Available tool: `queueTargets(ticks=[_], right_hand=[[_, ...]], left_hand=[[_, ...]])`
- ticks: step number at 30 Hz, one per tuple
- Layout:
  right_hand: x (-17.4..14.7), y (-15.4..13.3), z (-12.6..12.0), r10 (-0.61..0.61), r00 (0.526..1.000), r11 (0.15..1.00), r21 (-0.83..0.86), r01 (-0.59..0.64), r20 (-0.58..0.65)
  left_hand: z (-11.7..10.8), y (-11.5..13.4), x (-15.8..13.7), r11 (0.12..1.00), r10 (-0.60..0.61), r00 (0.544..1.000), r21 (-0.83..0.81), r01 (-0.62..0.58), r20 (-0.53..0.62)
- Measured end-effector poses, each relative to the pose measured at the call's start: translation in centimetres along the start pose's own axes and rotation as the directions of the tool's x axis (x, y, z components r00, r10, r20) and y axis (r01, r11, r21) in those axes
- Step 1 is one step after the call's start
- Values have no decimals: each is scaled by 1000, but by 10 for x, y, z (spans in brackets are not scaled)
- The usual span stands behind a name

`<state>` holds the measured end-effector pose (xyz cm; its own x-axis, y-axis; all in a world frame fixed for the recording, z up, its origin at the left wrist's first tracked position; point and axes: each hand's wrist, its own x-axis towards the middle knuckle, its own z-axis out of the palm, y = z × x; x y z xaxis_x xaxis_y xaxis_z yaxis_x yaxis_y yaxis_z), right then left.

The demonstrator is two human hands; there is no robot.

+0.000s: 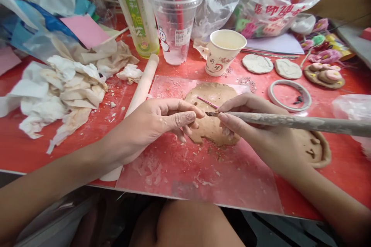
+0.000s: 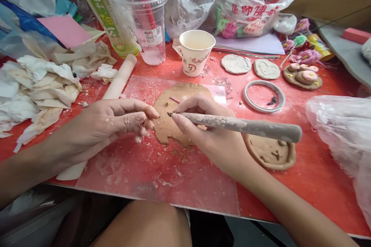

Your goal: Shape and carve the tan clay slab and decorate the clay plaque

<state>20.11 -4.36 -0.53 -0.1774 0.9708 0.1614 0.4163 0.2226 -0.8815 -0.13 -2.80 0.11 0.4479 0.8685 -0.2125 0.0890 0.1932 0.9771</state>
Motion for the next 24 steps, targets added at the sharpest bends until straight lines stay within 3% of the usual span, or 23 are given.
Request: queueTargets(ticks=[6,10,16,19,24], right_hand=[[2,5,-2,77,997,988,133,-80,25],[3,6,-2,101,995,973,205,-101,12],[5,6,-4,108,994,957,272,-97,-26],[6,6,-5,123,992,950,291,-108,-34],[5,5,-7,127,991,948,299,-111,-37]], left_hand=[[0,4,0,997,-72,997,27,72,-3],[1,7,-3,986,-55,998,154,58,-26],[1,9,1,961,-63,997,271,50,41],[-1,10,8,904,-25,998,428,-5,64],[1,16,17,781,-105,986,624,0,131]])
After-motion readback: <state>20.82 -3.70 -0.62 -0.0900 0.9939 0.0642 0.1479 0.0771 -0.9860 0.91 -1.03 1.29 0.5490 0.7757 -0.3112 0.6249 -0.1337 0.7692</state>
